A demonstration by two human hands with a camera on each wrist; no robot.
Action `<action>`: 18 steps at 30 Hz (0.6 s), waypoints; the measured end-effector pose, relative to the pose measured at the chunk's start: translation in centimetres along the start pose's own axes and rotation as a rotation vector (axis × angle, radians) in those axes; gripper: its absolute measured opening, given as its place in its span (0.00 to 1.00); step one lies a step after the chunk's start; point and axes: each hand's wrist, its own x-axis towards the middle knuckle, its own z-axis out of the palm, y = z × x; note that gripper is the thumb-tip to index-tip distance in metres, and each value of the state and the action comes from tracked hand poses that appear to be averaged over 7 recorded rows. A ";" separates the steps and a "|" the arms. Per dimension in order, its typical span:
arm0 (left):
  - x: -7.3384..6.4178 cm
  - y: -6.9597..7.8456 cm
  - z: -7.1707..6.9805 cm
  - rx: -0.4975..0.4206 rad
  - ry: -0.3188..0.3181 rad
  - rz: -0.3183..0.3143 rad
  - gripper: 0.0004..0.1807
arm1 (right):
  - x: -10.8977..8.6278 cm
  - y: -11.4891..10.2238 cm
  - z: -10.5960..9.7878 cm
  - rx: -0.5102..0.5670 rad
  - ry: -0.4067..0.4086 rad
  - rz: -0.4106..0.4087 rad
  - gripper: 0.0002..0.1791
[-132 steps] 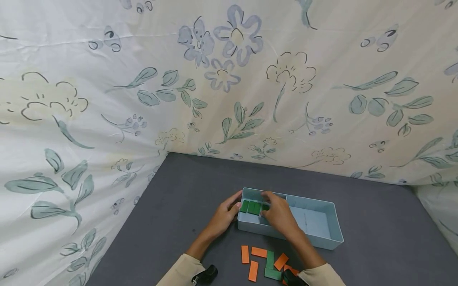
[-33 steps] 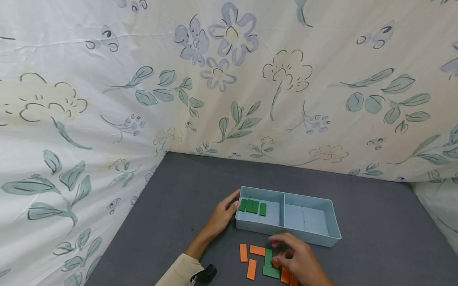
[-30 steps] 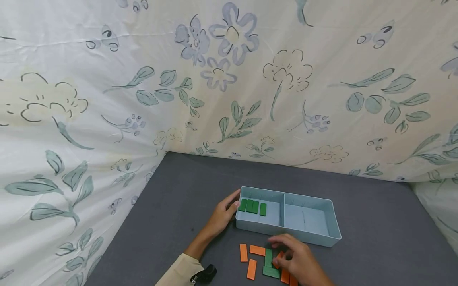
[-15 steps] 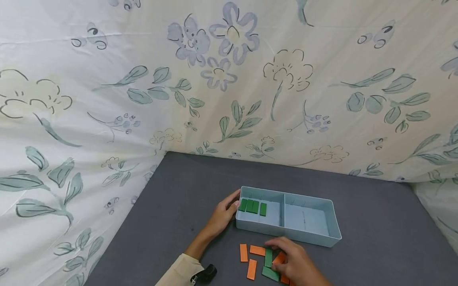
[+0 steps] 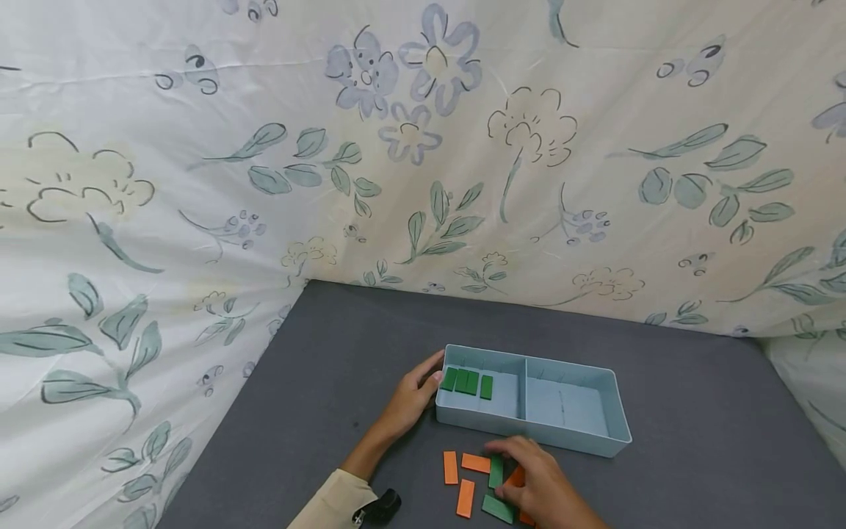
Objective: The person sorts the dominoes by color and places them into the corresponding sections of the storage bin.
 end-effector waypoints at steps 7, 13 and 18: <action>0.0 0.0 0.0 -0.002 -0.007 0.007 0.30 | 0.2 -0.1 0.1 -0.042 -0.022 0.024 0.34; 0.0 0.0 -0.1 -0.010 -0.010 0.001 0.30 | 0.0 -0.3 0.0 -0.043 -0.004 0.027 0.36; 0.0 0.1 -0.2 -0.013 -0.011 -0.002 0.31 | -0.1 -0.6 0.0 -0.026 0.037 0.006 0.34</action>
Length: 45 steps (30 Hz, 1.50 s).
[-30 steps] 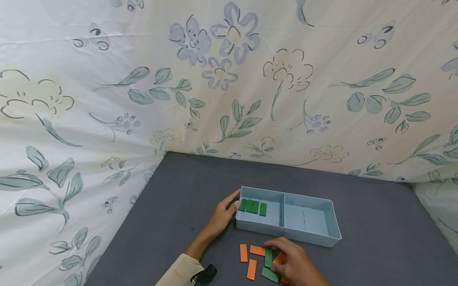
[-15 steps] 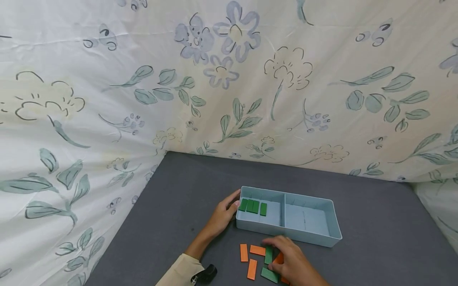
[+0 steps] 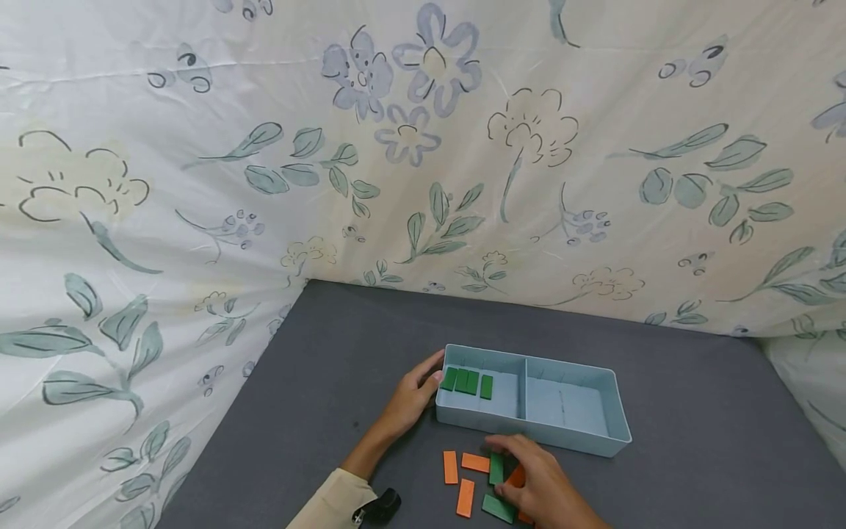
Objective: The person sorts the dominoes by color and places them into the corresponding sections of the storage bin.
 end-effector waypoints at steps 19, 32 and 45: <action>-0.1 0.0 -0.1 0.008 0.006 0.006 0.30 | 0.3 -1.8 0.1 0.183 0.200 -0.028 0.36; -0.1 -0.1 -0.4 0.014 -0.009 0.011 0.30 | 1.0 -2.6 0.7 0.266 0.335 -0.100 0.37; 0.0 -0.2 -0.6 0.022 -0.002 0.016 0.30 | 2.2 -2.5 0.5 0.294 0.422 -0.159 0.36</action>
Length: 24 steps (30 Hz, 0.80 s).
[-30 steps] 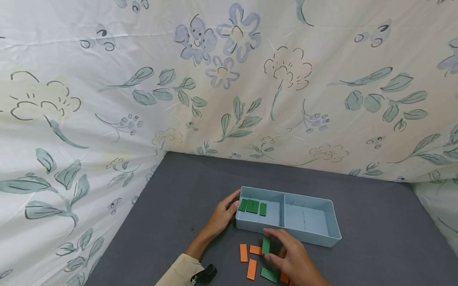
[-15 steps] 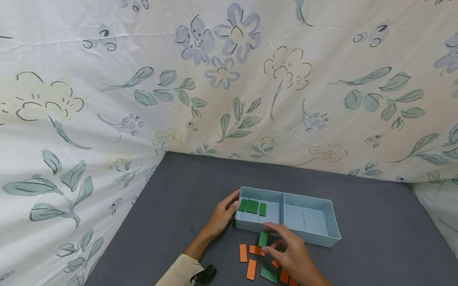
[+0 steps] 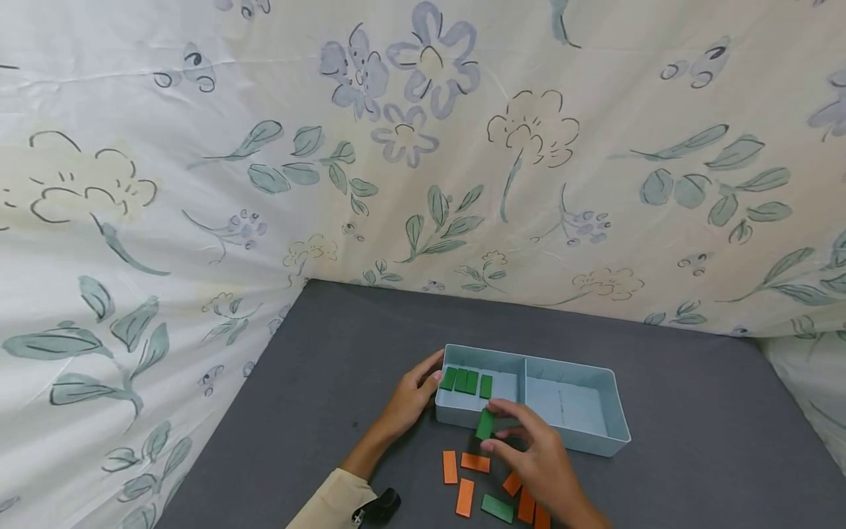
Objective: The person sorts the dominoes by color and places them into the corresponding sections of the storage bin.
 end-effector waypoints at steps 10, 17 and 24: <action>0.0 0.2 0.0 -0.014 -0.003 -0.012 0.31 | 1.1 -0.4 -0.4 0.073 0.010 0.046 0.35; 0.0 0.0 0.0 0.010 0.003 0.014 0.31 | 1.8 -0.7 -0.1 0.103 0.008 0.114 0.35; -0.1 0.0 0.1 -0.009 0.003 -0.004 0.31 | 2.8 -0.6 0.2 0.079 -0.011 0.114 0.35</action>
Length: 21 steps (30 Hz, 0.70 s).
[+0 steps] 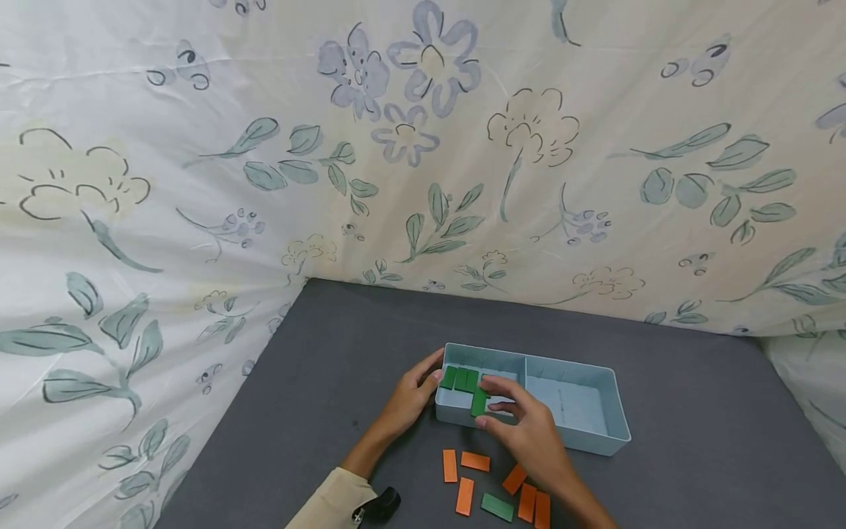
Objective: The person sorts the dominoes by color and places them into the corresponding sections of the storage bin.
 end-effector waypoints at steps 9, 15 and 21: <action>0.0 0.1 0.0 -0.013 0.007 -0.010 0.30 | 1.3 -0.3 0.1 -0.032 -0.006 0.031 0.37; 0.2 0.0 0.0 0.004 0.009 -0.006 0.30 | 2.1 -0.3 0.4 -0.066 -0.012 0.087 0.38; 0.2 -0.2 -0.2 -0.009 -0.003 -0.006 0.30 | 3.0 -0.1 0.7 -0.091 -0.018 0.134 0.39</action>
